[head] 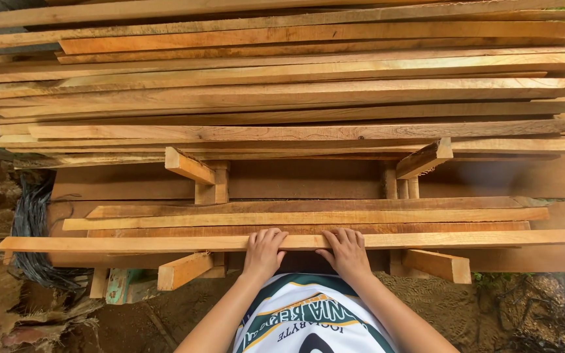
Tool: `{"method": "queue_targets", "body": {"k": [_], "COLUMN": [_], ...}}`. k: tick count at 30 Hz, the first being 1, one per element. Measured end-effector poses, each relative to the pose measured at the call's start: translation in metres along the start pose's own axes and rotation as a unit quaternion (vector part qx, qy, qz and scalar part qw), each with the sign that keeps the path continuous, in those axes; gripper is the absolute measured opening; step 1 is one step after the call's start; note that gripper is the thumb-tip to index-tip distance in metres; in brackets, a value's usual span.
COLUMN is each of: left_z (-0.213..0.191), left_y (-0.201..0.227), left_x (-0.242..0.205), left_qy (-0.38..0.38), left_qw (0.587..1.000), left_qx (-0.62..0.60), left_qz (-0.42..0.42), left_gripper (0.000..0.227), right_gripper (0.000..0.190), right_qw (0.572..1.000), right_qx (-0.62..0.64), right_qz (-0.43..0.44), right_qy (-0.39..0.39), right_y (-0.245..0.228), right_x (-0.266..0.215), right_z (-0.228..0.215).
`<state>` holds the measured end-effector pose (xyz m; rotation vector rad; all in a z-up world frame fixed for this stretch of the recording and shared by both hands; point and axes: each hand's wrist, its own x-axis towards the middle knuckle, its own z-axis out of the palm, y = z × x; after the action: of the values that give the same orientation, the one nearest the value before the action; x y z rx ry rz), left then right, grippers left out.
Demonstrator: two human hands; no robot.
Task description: Organizing and stacking thin wooden planks on a wooden workbench in a workshop.
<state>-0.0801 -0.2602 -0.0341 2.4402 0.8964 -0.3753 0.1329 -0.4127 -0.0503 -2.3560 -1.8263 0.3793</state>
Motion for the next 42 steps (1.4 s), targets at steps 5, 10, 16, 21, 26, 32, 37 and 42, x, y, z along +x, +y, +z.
{"method": "queue_targets", "body": {"k": [5,10,16,21,26,32,37,42], "left_z": [-0.007,-0.01,-0.006,0.0,0.019,0.054,0.029,0.025], "left_y": [-0.008,-0.007,-0.002,-0.002,-0.005,-0.018,-0.009,-0.012], "left_x": [0.001,0.003,0.0,0.002,0.006,0.019,0.01,0.017], "left_qy": [-0.016,-0.029,0.005,-0.004,0.019,0.067,0.028,0.003], "left_qw": [0.999,0.996,0.999,0.999,0.996,0.985,0.994,0.998], "left_qx": [-0.034,-0.071,-0.019,0.037,0.089,0.158,0.104,0.067], "left_qz": [-0.034,-0.047,-0.026,-0.028,-0.015,0.006,0.002,-0.015], "left_gripper": [0.054,0.051,0.046,0.045,0.048,0.049,0.049,0.049], "right_gripper": [0.051,0.045,0.043,0.046,0.047,0.05,0.051,0.048], "right_qw": [1.0,0.999,0.998,0.997,0.995,0.987,0.983,0.982], "right_qx": [-0.018,0.022,-0.008,0.02,-0.014,-0.061,-0.011,0.014], "right_qz": [-0.004,-0.027,-0.053,-0.039,-0.055,-0.052,-0.062,-0.047], "right_qy": [-0.018,-0.025,0.041,-0.058,-0.087,-0.143,-0.174,-0.182], "right_y": [0.007,0.006,0.006,0.013,0.018,0.01,0.005,0.017], "right_x": [0.004,0.012,0.008,0.017,0.022,0.035,0.033,0.04], "right_z": [0.007,-0.017,-0.013,-0.005,0.001,0.006,-0.028,-0.007]}}
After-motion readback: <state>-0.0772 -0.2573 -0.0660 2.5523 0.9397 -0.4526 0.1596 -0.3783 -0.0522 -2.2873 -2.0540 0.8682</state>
